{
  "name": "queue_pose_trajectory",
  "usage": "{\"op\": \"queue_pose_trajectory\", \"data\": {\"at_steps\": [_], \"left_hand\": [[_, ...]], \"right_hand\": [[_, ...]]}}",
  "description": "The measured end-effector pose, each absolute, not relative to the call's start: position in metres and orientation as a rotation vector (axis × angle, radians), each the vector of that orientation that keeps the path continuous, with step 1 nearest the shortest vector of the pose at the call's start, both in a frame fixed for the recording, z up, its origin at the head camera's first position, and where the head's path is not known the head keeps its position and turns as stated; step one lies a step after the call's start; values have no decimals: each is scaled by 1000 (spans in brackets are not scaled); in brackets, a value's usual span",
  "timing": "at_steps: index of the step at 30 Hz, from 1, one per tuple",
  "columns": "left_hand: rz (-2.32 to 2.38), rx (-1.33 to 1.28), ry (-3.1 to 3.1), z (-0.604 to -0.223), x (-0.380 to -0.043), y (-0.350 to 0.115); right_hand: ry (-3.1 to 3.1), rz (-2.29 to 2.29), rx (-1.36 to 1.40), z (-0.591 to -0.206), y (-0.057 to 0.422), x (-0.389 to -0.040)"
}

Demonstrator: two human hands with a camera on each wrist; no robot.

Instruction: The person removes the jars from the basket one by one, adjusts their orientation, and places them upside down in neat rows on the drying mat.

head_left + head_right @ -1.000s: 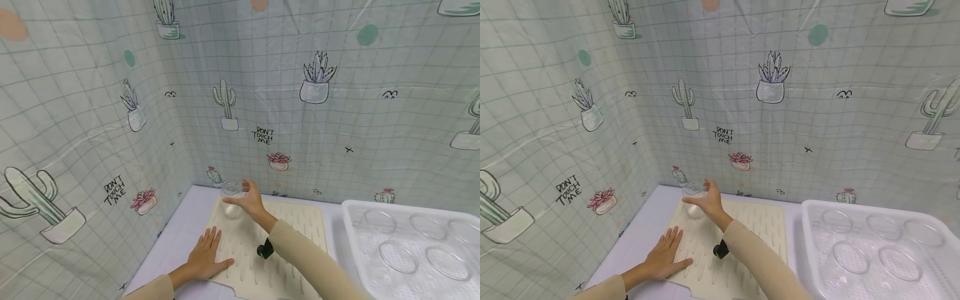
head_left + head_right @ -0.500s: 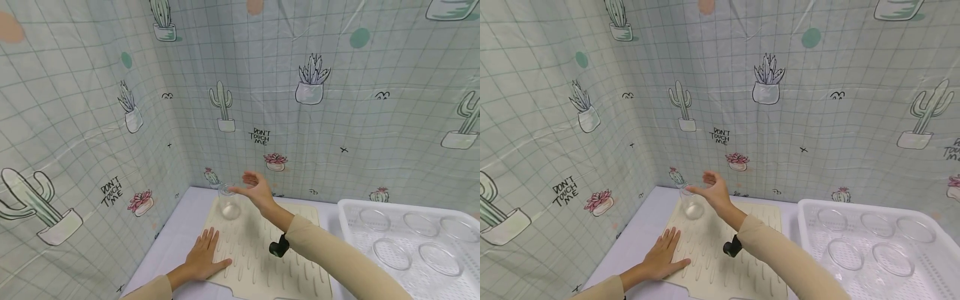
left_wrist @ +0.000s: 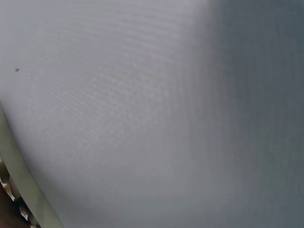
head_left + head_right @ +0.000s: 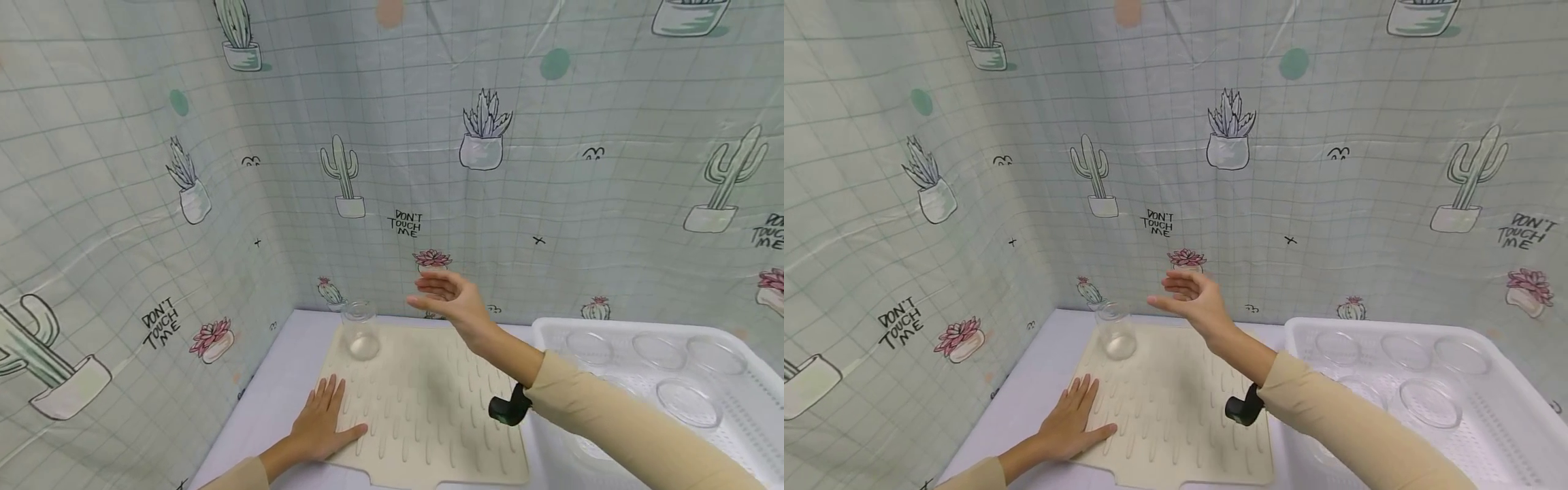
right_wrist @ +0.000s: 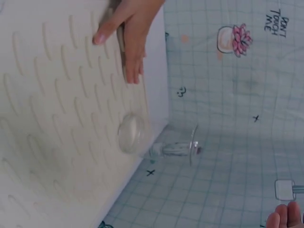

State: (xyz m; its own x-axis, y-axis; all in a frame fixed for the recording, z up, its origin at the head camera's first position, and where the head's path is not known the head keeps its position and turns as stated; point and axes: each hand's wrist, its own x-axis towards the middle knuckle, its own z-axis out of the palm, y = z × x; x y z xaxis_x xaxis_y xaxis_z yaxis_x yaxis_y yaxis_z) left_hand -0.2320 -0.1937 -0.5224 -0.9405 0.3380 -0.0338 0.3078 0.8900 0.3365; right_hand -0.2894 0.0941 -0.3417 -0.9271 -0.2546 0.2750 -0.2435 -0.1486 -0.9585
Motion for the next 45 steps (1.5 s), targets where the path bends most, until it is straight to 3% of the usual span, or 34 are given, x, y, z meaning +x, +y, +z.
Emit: {"op": "queue_pose_trajectory", "data": {"at_steps": [11,29,45], "left_hand": [[524,531,2975,-525,-231,-197],[504,502,2983,-527,-226,-198],[508,506,3009,-534,-234,-198]], "right_hand": [[2184,-2280,-498,-321,161,-267],[2170,-2372,-525,-327,269,-217],[2327,-2419,-622,-384,387,-170]]}}
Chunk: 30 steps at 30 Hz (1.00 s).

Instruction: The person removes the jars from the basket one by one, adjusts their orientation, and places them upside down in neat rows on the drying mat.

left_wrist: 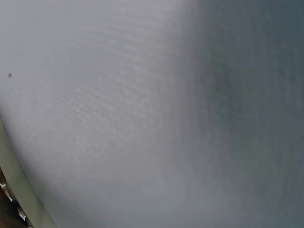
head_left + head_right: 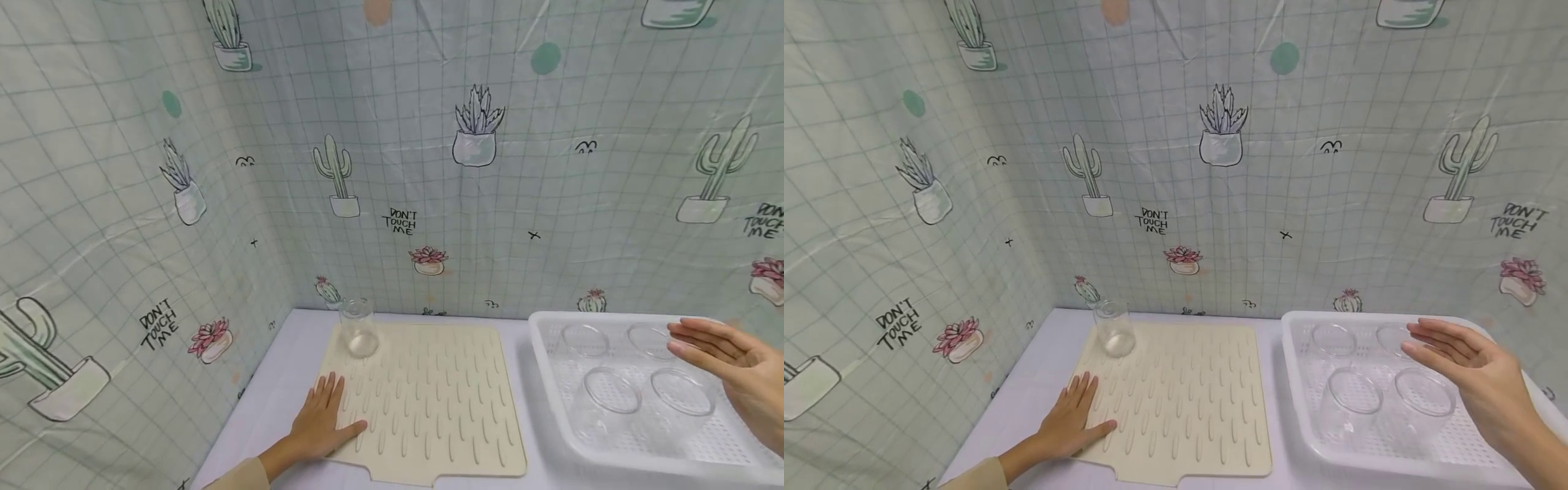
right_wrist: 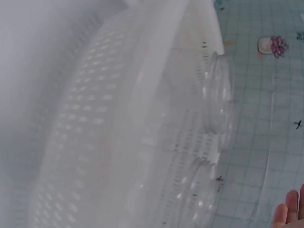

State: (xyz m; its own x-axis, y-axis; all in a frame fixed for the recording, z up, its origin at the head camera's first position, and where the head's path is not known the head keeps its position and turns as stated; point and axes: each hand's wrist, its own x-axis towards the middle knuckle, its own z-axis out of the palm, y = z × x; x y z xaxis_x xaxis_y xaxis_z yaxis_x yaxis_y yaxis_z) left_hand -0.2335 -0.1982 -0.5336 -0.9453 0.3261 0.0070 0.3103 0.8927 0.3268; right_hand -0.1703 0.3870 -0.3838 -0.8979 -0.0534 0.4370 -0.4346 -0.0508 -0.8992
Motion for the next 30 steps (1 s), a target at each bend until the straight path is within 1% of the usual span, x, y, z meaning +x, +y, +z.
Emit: {"op": "queue_pose_trajectory", "data": {"at_steps": [3,6,13,16,18,23,25,30], "left_hand": [[483,495,2995,-534,-234,-199],[479,490,2982,-534,-235,-200],[527,488,2968,-523,-230,-195],[534,491,2975,-526,-230,-195],[519,495,2995,-532,-232,-197],[525,505,3020,-537,-232,-199],[525,507,3027,-537,-232,-199],[505,513,3040,-536,-232,-198]], "right_hand": [[-1938,2006,546,-401,400,-163],[-1906,2003,479,-414,409,-159],[-1934,1953,422,-435,428,-155],[-2037,1942,314,-445,437,-154],[-2194,1823,268,-450,442,-154],[-2514,1507,328,-459,450,-155],[-2561,1526,358,-461,452,-155],[-2649,1596,268,-466,455,-157]]}}
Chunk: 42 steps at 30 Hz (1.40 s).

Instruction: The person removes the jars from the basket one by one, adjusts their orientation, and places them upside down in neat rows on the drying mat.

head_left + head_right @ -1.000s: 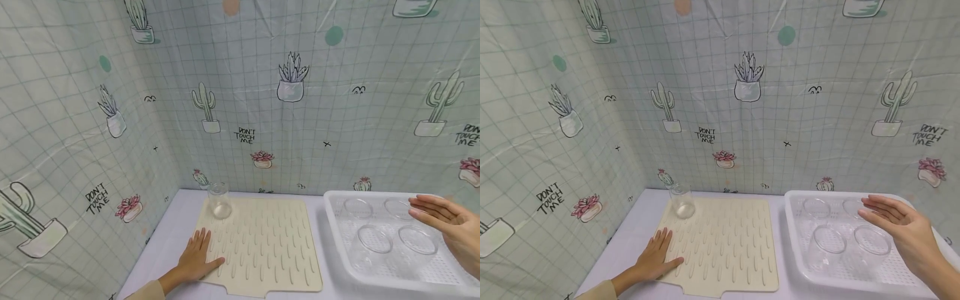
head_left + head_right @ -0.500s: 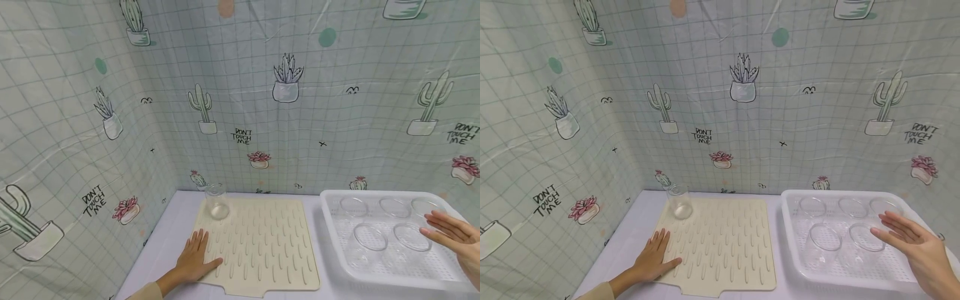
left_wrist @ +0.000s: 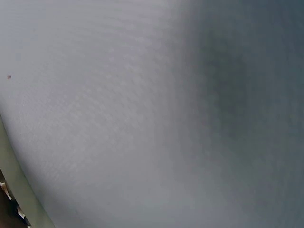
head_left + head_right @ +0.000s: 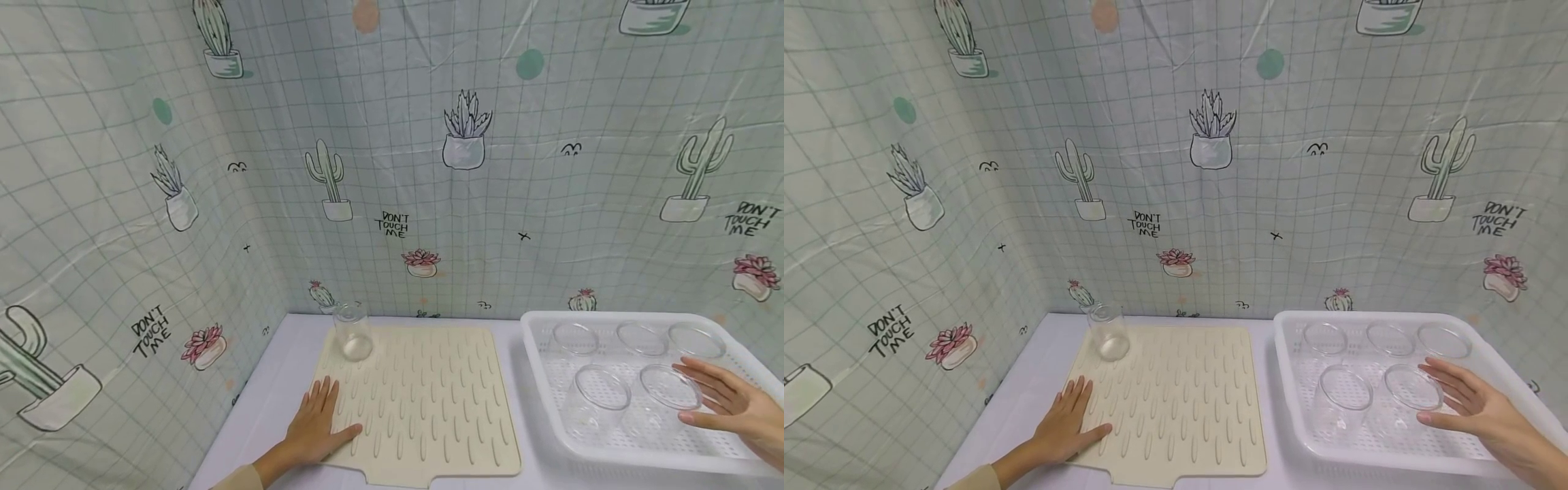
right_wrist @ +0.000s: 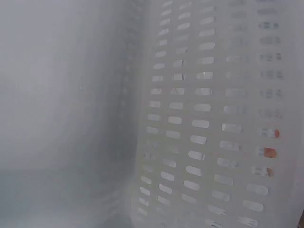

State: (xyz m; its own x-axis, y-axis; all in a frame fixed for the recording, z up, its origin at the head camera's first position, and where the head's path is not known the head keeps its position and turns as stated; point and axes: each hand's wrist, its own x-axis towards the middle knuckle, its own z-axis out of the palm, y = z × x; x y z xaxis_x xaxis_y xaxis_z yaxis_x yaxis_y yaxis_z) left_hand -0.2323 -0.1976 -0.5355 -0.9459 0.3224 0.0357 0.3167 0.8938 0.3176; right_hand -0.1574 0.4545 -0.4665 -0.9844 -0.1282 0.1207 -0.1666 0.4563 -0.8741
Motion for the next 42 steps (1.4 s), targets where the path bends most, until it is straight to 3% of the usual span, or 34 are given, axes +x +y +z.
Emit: {"op": "queue_pose_trajectory", "data": {"at_steps": [15,23,30,42], "left_hand": [[520,486,3031,-537,-234,-202],[531,485,2999,-535,-234,-200],[526,487,2996,-533,-233,-198],[570,503,2984,-529,-231,-198]], "right_hand": [[-2865,1676,190,-462,454,-177],[-2816,1964,374,-468,459,-183],[-2749,1921,528,-474,460,-184],[-2878,1736,327,-469,459,-183]]}}
